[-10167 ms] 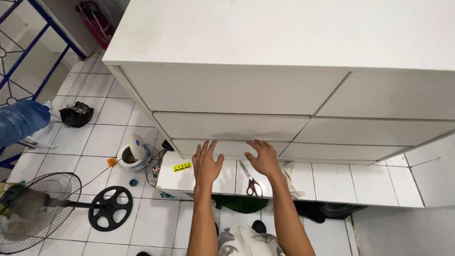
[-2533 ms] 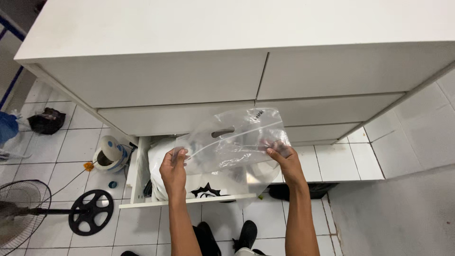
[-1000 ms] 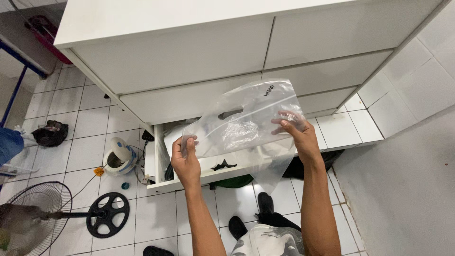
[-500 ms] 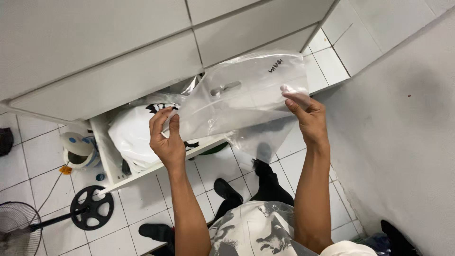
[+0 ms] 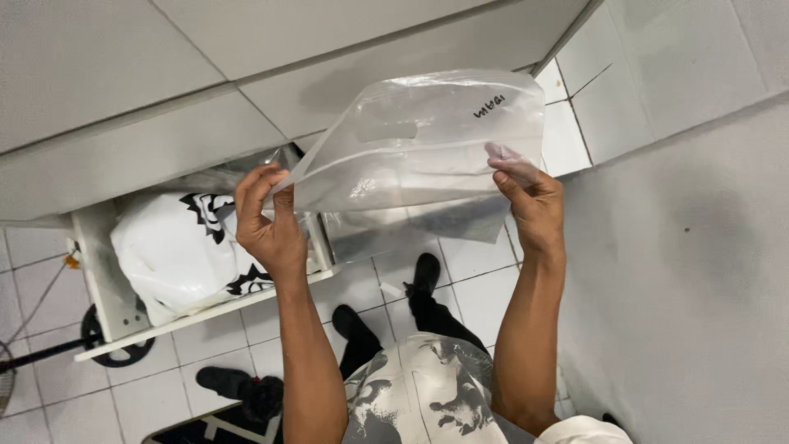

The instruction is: The person repeatedly opens a drawer, takes out a clear plastic sheet, and places it on top of a white cabinet. This action is performed multiple times in succession.

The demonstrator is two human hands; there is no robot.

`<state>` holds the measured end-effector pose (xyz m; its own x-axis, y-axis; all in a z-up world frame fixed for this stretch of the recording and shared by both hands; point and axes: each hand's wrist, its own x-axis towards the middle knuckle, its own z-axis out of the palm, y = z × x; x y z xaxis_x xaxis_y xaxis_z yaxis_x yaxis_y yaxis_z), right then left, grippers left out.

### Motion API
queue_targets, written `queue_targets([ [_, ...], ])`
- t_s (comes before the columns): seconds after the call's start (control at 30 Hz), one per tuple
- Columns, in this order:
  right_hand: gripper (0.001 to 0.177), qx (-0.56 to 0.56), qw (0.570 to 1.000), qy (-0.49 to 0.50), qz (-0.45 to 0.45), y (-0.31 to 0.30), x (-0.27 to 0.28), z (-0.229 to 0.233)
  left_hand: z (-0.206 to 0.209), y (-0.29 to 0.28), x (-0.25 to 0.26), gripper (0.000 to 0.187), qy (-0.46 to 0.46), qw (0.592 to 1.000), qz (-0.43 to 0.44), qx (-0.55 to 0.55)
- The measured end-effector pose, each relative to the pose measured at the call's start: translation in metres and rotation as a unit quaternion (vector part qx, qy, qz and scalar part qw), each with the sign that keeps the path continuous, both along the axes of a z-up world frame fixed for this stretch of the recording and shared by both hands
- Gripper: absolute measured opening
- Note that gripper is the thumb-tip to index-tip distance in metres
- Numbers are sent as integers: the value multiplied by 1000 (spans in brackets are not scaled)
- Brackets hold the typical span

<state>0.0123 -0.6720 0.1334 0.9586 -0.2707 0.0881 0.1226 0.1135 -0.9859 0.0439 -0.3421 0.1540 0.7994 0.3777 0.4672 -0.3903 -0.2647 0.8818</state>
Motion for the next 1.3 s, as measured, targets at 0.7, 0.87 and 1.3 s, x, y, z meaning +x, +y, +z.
queue_targets([
  [0.7, 17, -38, 994, 98, 1, 15, 73, -17, -14, 26, 50, 15, 88, 986, 91, 110],
  [0.87, 27, -19, 999, 39, -20, 21, 67, -7, -7, 32, 64, 14, 82, 990, 56, 102],
  [1.3, 18, -26, 999, 30, 10, -5, 95, 16, 18, 13, 71, 7, 29, 987, 104, 120],
])
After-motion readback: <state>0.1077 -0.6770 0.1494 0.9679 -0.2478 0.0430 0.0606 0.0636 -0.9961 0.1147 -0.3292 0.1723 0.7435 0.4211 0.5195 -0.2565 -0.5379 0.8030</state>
